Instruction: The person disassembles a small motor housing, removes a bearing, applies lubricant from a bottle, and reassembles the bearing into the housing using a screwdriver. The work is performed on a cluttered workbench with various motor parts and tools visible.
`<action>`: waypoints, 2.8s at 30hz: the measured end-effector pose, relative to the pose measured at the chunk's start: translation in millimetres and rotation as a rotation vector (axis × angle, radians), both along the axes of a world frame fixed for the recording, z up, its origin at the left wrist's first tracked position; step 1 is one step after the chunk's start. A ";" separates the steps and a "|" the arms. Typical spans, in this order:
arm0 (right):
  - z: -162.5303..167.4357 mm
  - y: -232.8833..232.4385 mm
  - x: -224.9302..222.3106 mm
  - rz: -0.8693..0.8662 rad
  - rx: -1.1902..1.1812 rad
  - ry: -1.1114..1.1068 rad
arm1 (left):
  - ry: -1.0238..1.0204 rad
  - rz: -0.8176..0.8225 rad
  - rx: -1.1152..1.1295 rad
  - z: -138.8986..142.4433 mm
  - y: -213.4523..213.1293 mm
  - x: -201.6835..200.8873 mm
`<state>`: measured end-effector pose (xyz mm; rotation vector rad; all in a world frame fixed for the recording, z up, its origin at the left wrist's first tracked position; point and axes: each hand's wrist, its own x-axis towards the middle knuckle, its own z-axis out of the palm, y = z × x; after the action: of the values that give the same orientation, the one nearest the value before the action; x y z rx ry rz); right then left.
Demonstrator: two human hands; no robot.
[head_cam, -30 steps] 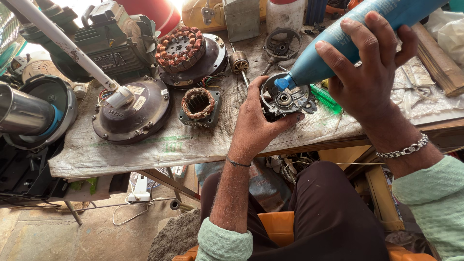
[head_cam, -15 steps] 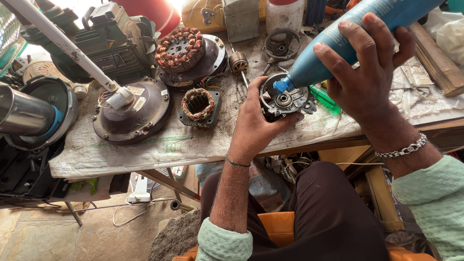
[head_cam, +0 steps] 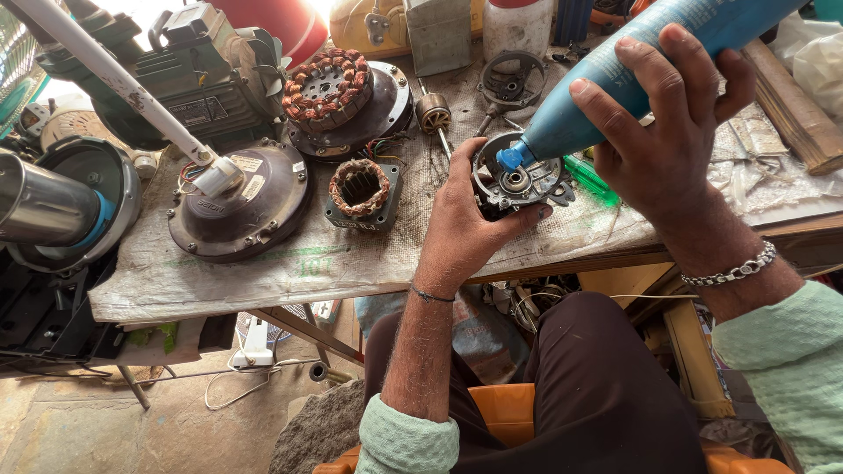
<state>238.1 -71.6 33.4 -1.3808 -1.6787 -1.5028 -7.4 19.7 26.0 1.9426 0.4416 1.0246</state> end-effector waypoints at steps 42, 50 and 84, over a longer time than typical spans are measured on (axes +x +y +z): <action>-10.4 -13.8 14.7 -0.052 -0.013 -0.024 | -0.039 -0.015 0.028 -1.4 -0.2 3.2; -11.6 -14.7 18.4 -0.061 -0.013 -0.050 | -0.044 -0.013 0.000 -1.5 0.0 2.6; -13.7 -14.0 14.9 -0.033 0.004 -0.073 | -0.040 -0.006 0.017 -4.5 1.3 4.3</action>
<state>253.1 -85.6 19.7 -1.3723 -1.7033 -1.5920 -3.1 21.0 21.6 1.9341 0.4049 1.0649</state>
